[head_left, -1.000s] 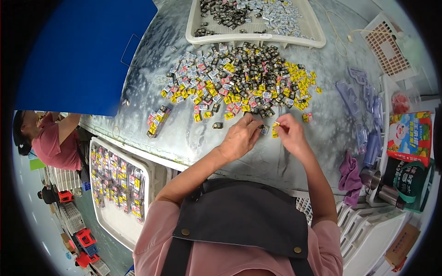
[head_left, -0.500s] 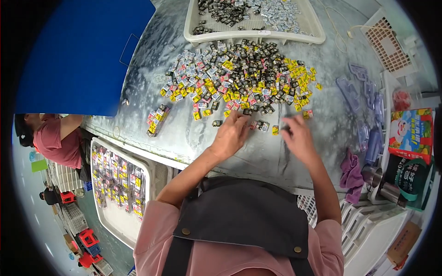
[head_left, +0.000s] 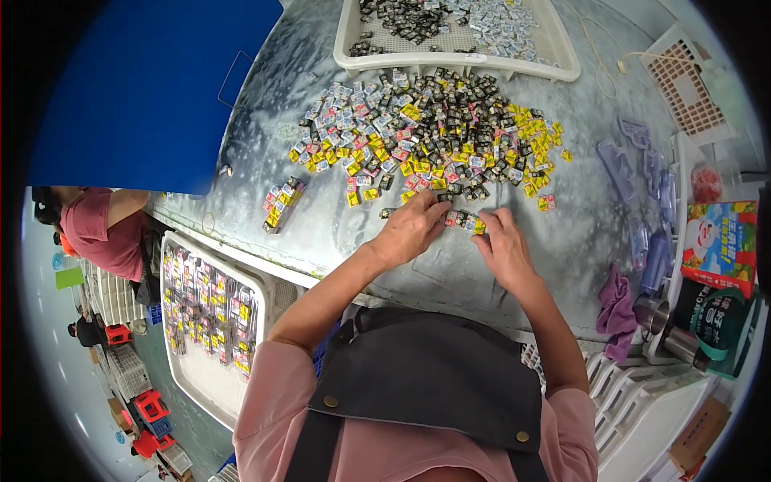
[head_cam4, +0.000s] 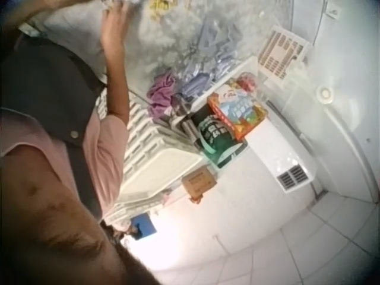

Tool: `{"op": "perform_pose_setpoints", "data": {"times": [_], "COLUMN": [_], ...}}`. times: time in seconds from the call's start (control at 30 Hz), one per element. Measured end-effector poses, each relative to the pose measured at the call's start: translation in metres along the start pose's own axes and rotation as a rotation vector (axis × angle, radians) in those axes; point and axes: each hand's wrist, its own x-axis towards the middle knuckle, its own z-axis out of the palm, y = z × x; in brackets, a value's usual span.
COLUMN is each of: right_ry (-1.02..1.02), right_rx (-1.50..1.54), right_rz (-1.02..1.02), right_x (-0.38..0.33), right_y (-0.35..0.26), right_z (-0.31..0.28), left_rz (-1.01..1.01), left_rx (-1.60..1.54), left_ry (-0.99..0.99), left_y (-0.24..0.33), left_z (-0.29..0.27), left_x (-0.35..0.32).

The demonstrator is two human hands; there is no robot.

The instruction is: The recorder is arranging small, colorful toy parts into specific configurations on a workbench in a factory setting.

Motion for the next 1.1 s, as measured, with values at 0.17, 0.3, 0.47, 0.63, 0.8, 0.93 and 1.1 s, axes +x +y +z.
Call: {"op": "perform_pose_setpoints", "data": {"times": [0.17, 0.3, 0.47, 0.63, 0.8, 0.93, 1.1], "right_ry": [-0.025, -0.133, -0.135, -0.179, -0.159, -0.153, -0.076], "right_rx": [0.059, 0.054, 0.088, 0.015, 0.002, 0.027, 0.075], "right_rz": [-0.013, 0.021, -0.045, -0.012, -0.063, -0.054, -0.065], "right_x": [0.008, 0.016, 0.020, 0.026, 0.017, 0.014, 0.009], "right_y": [0.002, -0.002, 0.008, -0.011, -0.013, -0.017, -0.013], "right_z": [0.002, -0.005, -0.006, -0.005, -0.005, -0.005, -0.006], "left_rz": [0.047, 0.047, 0.041, 0.035, 0.027, 0.001, -0.066], "left_rx": [-0.016, -0.022, -0.033, -0.006, -0.045, -0.089, 0.027], "left_ry": [0.003, 0.033, 0.059, 0.089, 0.013, 0.060, 0.176], "left_y": [0.006, 0.009, 0.012, 0.007, 0.009, 0.015, -0.002], "left_z": [0.007, 0.013, 0.016, 0.011, 0.009, 0.002, -0.009], "left_x": [0.003, 0.005, 0.008, 0.003, -0.005, -0.013, -0.026]}}
